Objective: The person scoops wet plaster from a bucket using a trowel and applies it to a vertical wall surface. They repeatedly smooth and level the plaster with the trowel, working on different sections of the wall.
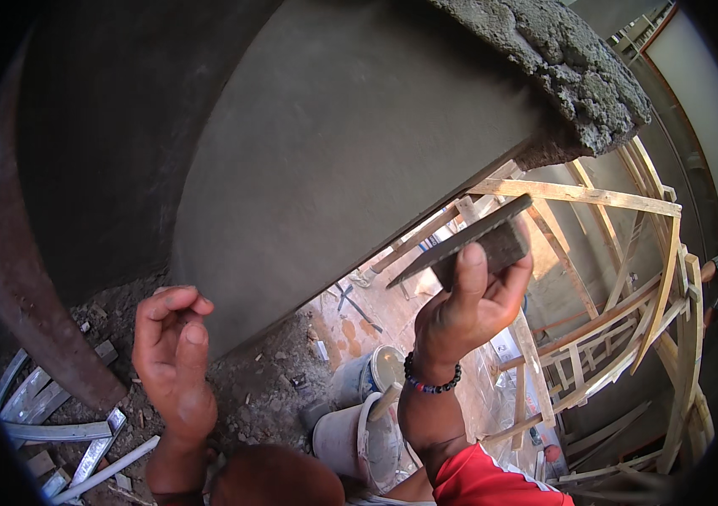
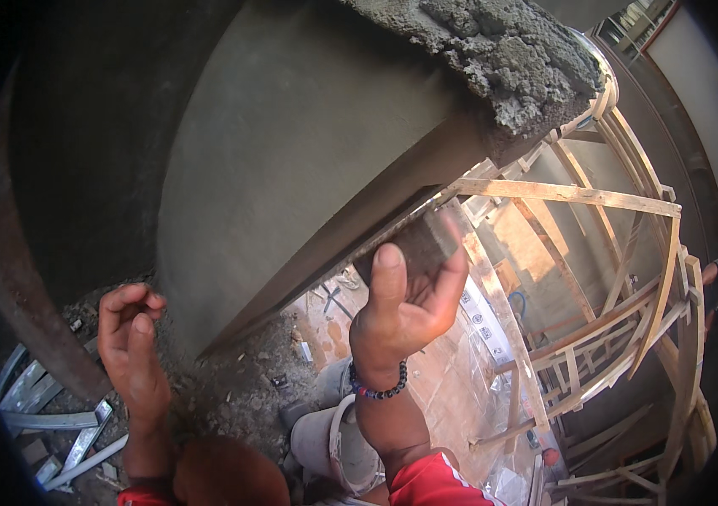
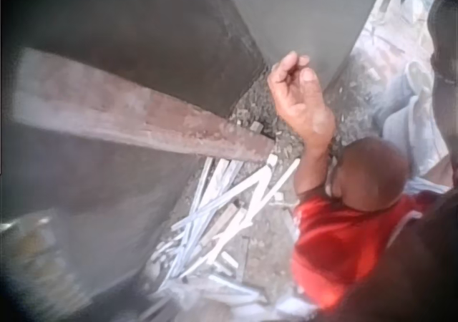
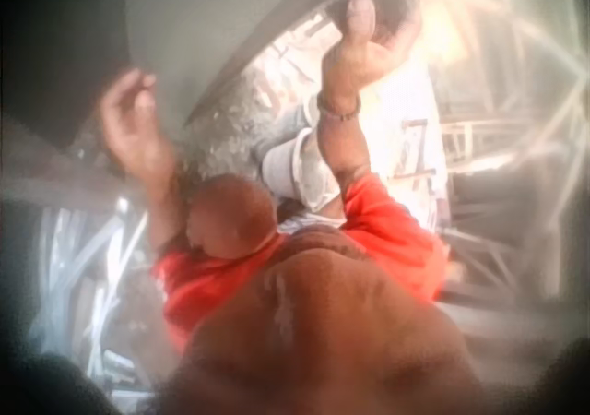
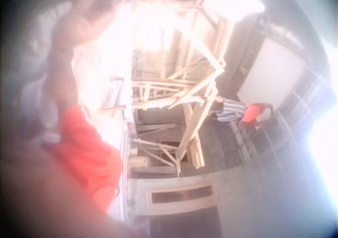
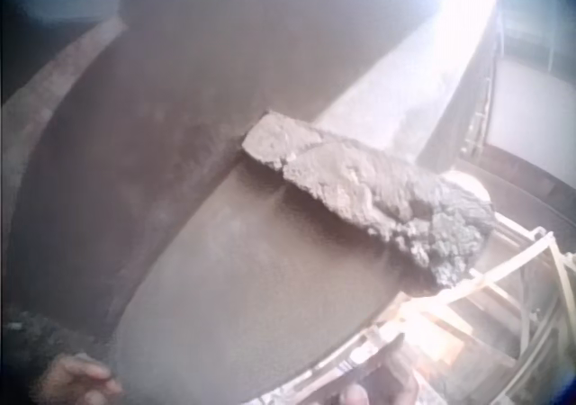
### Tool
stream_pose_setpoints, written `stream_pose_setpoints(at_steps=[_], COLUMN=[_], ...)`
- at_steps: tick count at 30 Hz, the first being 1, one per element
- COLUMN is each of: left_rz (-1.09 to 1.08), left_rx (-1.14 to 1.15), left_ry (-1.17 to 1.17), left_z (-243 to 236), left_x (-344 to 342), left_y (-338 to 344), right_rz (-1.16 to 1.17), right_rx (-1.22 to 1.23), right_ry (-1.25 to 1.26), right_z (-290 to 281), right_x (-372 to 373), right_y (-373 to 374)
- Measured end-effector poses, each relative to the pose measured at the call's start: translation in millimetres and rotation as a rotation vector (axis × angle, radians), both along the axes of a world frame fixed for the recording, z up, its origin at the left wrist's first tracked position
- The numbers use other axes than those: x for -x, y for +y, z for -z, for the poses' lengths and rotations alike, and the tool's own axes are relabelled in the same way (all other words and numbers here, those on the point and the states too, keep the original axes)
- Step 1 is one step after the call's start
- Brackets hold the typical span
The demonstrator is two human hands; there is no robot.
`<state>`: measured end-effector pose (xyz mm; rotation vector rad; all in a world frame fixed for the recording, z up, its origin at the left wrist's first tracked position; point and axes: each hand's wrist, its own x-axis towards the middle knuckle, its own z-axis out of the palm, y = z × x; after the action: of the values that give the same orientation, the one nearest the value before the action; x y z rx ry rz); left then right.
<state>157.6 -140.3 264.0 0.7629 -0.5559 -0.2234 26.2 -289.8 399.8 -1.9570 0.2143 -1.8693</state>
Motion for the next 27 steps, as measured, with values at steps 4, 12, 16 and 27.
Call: stream_pose_setpoints(at_steps=[4,12,16,27], left_rz=[0.019,0.046,0.023,-0.010], left_rx=[0.008,-0.066,-0.095,-0.194], left_ry=[-0.018,-0.035,-0.050,-0.095], left_z=[1.1,7.6,10.8,9.5], left_x=[2.1,5.7,7.9,20.8], left_y=[-0.5,-2.0,2.5,-1.5], right_rz=[-0.006,0.042,-0.009,0.099], right_rx=[0.004,-0.530,-0.333,-0.186], right_ry=[0.081,0.406,0.022,0.366], right_z=[-9.2,138.3,69.6,146.5], right_x=[-23.4,8.6,20.1,-0.1], right_y=[-12.6,11.5,-12.7,10.0])
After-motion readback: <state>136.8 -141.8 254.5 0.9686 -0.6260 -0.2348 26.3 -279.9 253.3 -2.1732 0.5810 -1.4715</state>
